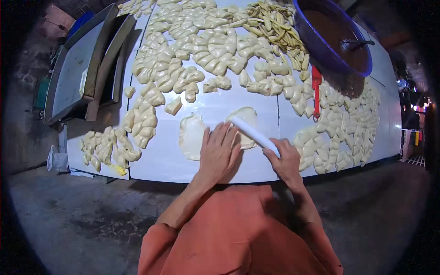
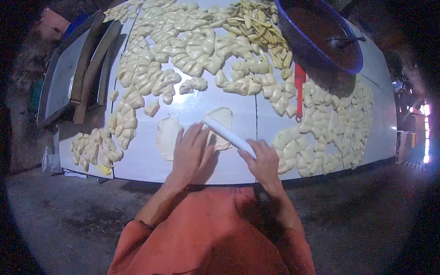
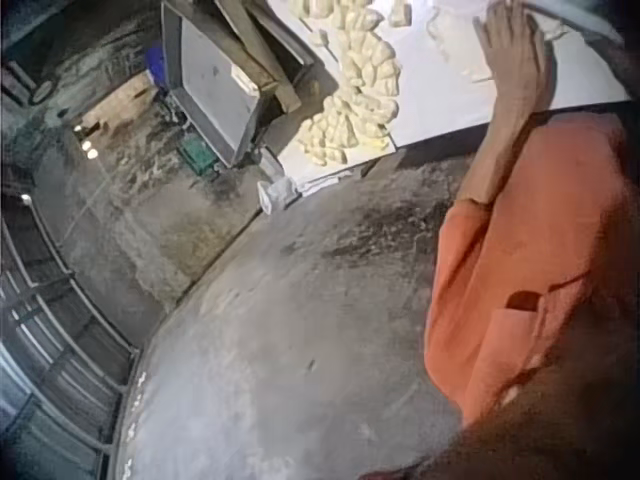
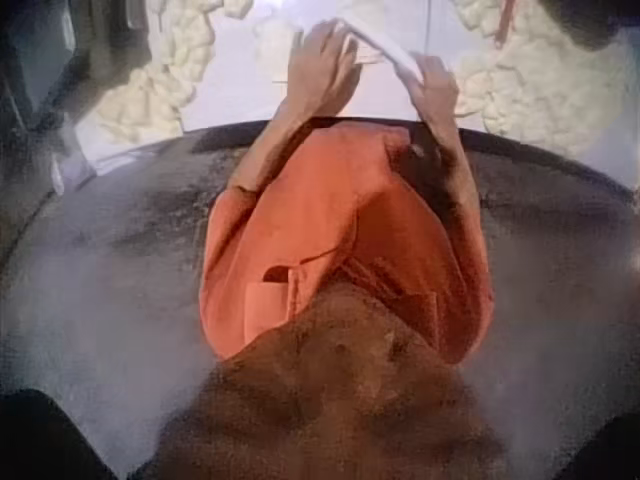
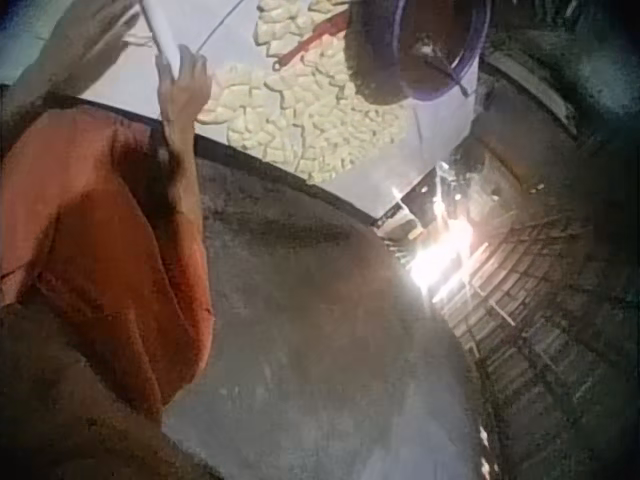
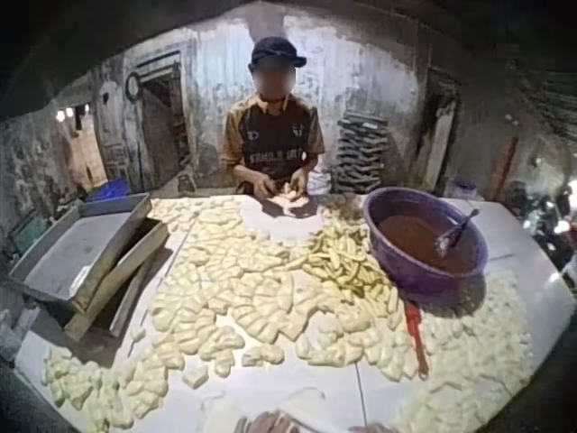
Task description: The person stirs a dark liquid in a blue bowl using a spatula, spreads the liquid onto pieces of dough by hand, and rolls the dough pieces into cylindrical shapes on a table.
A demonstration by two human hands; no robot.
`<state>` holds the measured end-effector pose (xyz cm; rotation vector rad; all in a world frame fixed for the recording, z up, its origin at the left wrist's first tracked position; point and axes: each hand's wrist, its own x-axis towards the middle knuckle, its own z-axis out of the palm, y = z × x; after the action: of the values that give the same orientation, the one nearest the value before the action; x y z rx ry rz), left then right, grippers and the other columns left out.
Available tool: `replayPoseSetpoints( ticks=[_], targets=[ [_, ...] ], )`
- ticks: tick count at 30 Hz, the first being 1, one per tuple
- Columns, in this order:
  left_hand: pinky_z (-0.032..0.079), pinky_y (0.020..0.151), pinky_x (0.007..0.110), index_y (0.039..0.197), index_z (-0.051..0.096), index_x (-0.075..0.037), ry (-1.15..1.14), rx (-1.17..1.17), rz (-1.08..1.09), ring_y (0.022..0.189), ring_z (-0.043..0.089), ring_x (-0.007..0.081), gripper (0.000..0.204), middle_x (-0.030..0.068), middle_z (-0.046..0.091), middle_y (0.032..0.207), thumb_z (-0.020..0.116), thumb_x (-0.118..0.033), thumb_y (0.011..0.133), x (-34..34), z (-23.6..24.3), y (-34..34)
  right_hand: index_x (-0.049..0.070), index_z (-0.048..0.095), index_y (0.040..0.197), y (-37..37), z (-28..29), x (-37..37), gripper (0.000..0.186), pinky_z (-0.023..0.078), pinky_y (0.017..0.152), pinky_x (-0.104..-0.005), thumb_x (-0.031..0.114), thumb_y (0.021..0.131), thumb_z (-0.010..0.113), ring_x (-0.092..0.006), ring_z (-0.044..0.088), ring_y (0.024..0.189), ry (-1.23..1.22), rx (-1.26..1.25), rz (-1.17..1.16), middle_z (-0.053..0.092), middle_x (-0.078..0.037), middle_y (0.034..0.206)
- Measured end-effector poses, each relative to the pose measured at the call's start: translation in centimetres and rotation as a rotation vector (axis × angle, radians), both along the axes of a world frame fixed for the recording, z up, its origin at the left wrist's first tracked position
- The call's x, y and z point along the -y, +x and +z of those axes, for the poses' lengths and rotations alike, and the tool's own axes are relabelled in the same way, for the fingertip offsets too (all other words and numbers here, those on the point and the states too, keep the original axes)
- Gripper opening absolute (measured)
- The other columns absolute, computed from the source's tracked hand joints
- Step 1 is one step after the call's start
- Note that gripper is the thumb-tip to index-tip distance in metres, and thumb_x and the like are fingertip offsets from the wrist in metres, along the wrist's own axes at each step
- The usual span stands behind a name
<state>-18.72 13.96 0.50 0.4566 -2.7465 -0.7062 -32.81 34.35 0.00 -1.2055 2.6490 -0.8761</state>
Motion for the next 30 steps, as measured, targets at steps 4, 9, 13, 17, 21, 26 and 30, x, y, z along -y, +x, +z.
replayPoseSetpoints(
  ticks=[4, 9, 13, 17, 21, 26, 30],
  targets=[
    [0.036, 0.1, 0.047, 0.132, 0.057, -0.009, 0.054, 0.0, 0.005, 0.124, 0.052, 0.0277, 0.055, 0.01, 0.056, 0.136, 0.075, -0.026, 0.083, -1.5, 0.2, 1.1, 0.007, 0.068, 0.118, -0.1, -0.1, -0.7, 0.036, 0.05, 0.074, -0.0426, 0.032, 0.092, 0.072, -0.033, 0.064, 0.082, -0.039, 0.09, -0.168, 0.066, -0.013, 0.098],
    [0.036, 0.098, 0.047, 0.125, 0.061, -0.011, 0.012, 0.0, -0.079, 0.121, 0.053, 0.0272, 0.047, 0.0079, 0.058, 0.132, 0.076, -0.025, 0.082, -1.8, 0.4, -0.8, 0.004, 0.063, 0.126, -1.2, 0.6, 1.7, 0.04, 0.05, 0.082, -0.0432, 0.026, 0.093, 0.068, -0.0332, 0.062, 0.097, 0.169, -0.148, -0.172, 0.064, -0.013, 0.107],
    [0.037, 0.096, 0.047, 0.11, 0.068, -0.013, 0.042, -0.123, -0.125, 0.114, 0.057, 0.0287, 0.03, 0.0086, 0.062, 0.124, 0.076, -0.02, 0.082, -0.7, 0.7, -0.4, 0.004, 0.061, 0.127, -1.9, 0.6, 1.5, 0.044, 0.047, 0.086, -0.0435, 0.021, 0.088, 0.071, -0.0312, 0.06, 0.104, 0.076, -0.143, 0.002, 0.063, -0.012, 0.112],
    [0.037, 0.099, 0.049, 0.128, 0.062, -0.011, -0.158, -0.328, 0.074, 0.124, 0.053, 0.0321, 0.047, 0.0137, 0.056, 0.136, 0.077, -0.026, 0.086, 2.4, 1.0, -2.1, 0.009, 0.061, 0.131, -3.5, 2.8, 3.6, 0.047, 0.043, 0.094, -0.0461, 0.021, 0.088, 0.071, -0.0298, 0.058, 0.11, 0.148, -0.171, 0.249, 0.062, -0.01, 0.12],
    [0.028, 0.11, 0.059, 0.142, 0.055, -0.012, -0.217, -0.05, 0.052, 0.141, 0.039, 0.0364, 0.054, 0.0175, 0.046, 0.15, 0.064, -0.037, 0.095, 4.3, -1.1, -3.1, 0.01, 0.063, 0.131, -3.3, 3.9, 6.4, 0.044, 0.043, 0.096, -0.045, 0.023, 0.089, 0.071, -0.029, 0.058, 0.11, 0.019, -0.33, 0.381, 0.06, -0.01, 0.124],
    [0.015, 0.116, 0.071, 0.146, 0.051, -0.011, -0.158, 0.132, 0.059, 0.15, 0.027, 0.0401, 0.056, 0.0224, 0.039, 0.156, 0.054, -0.042, 0.1, 3.9, -1.9, -3.5, 0.004, 0.065, 0.124, -0.5, 0.0, 4.5, 0.043, 0.046, 0.093, -0.0434, 0.021, 0.086, 0.074, -0.0275, 0.059, 0.109, 0.016, -0.35, 0.448, 0.062, -0.009, 0.119],
    [0.014, 0.116, 0.071, 0.147, 0.05, -0.012, -0.132, 0.104, 0.028, 0.15, 0.027, 0.041, 0.058, 0.0225, 0.037, 0.158, 0.052, -0.045, 0.1, 4.1, -2.7, -3.0, 0.003, 0.068, 0.115, 1.5, -0.9, 2.6, 0.035, 0.047, 0.088, -0.0434, 0.015, 0.082, 0.075, -0.0281, 0.062, 0.102, -0.075, -0.226, 0.51, 0.064, -0.01, 0.112]
  ],
)
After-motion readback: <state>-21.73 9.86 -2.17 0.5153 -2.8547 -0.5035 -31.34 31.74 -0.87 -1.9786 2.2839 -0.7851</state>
